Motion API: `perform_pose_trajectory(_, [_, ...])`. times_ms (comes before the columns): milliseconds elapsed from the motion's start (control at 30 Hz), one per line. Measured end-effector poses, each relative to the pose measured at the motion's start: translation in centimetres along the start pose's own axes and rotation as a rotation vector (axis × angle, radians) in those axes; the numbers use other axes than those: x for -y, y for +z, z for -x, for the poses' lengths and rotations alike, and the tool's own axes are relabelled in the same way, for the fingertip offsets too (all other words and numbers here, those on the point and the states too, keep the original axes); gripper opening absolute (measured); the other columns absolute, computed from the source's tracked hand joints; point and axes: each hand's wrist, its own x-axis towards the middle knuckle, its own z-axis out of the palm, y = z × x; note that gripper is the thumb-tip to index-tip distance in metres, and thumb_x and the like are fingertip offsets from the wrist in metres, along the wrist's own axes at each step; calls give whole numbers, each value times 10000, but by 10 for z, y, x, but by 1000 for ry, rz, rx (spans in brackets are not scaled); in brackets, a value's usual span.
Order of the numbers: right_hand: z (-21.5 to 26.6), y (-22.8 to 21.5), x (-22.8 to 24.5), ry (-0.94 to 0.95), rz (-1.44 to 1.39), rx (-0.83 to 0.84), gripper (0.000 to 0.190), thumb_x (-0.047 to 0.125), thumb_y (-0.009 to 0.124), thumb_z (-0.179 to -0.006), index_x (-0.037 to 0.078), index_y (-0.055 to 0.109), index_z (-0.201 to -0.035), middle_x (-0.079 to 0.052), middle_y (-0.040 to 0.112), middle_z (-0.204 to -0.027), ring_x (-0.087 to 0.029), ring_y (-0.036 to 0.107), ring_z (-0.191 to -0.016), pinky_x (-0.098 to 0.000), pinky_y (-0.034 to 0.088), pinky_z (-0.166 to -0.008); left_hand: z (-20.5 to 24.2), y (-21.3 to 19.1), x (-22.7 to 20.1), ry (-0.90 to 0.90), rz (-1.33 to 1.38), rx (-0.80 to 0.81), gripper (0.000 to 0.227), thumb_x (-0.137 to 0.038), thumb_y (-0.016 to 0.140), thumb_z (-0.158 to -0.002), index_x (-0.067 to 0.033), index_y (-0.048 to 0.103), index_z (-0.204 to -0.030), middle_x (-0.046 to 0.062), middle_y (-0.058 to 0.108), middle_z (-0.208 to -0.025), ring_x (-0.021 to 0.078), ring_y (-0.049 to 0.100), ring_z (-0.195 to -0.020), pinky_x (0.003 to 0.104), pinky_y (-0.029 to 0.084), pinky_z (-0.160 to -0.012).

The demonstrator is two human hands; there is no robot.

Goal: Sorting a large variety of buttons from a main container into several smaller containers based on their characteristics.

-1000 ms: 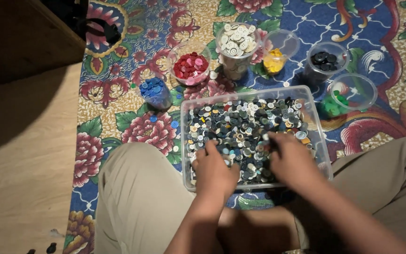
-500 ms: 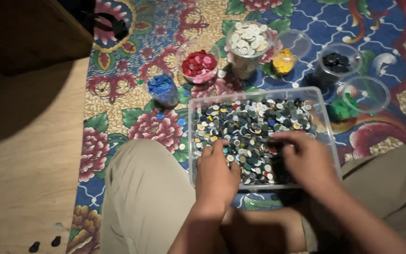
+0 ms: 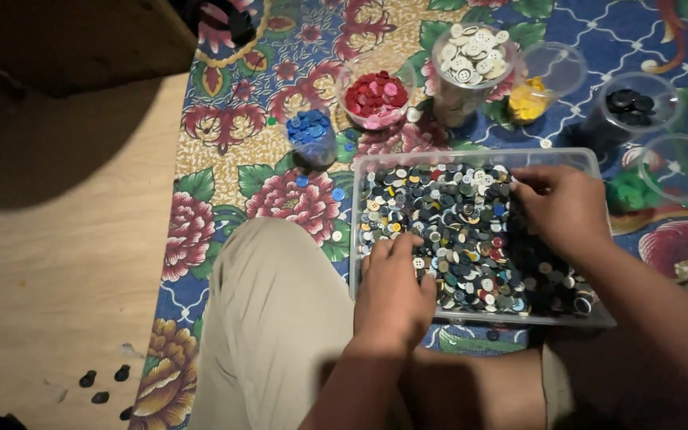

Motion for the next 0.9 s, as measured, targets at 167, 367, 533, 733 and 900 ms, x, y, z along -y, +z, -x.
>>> perform_pose_trajectory(167, [25,6,-11,62,39,118,215,192,698,-962,92,805,-1120,-130,770,-827,-246,616,-548,-382,510,-570,1,8,8,33,28,-13,502,-139,673,-844,-225,569,-1327,83,543,-1327,345,550,-1201,493,483,-1005])
perform_pose_trajectory(367, [49,-8,3,197,-14,274,222,232,688,-951,136,802,-1116,-71,785,-834,-202,657,-625,-335,527,-625,0,10,1,80,61,22,494,-126,657,-846,-206,575,-1327,90,533,-1318,302,550,-1207,458,487,-988])
perform_pose_trajectory(533, [22,-15,16,295,-267,138,245,201,656,-1003,70,761,-1181,-101,703,-843,-182,512,-573,-321,403,-511,-5,8,-1,130,70,-12,499,-104,651,-829,-184,584,-1318,94,535,-1316,309,568,-1160,474,509,-942])
perform_pose_trajectory(733, [-8,3,17,491,-938,234,420,61,421,-1002,-43,606,-1364,-106,608,-1056,-144,566,-892,-235,492,-816,-5,3,1,112,49,-8,516,-107,670,-830,-186,568,-1329,106,533,-1333,359,538,-1203,514,493,-967])
perform_pose_trajectory(900, [4,5,31,393,-452,137,250,193,757,-942,20,763,-1122,-96,703,-892,-151,574,-741,-285,451,-632,-6,3,11,124,58,-10,517,-101,663,-831,-165,569,-1336,129,531,-1315,365,542,-1193,497,476,-995])
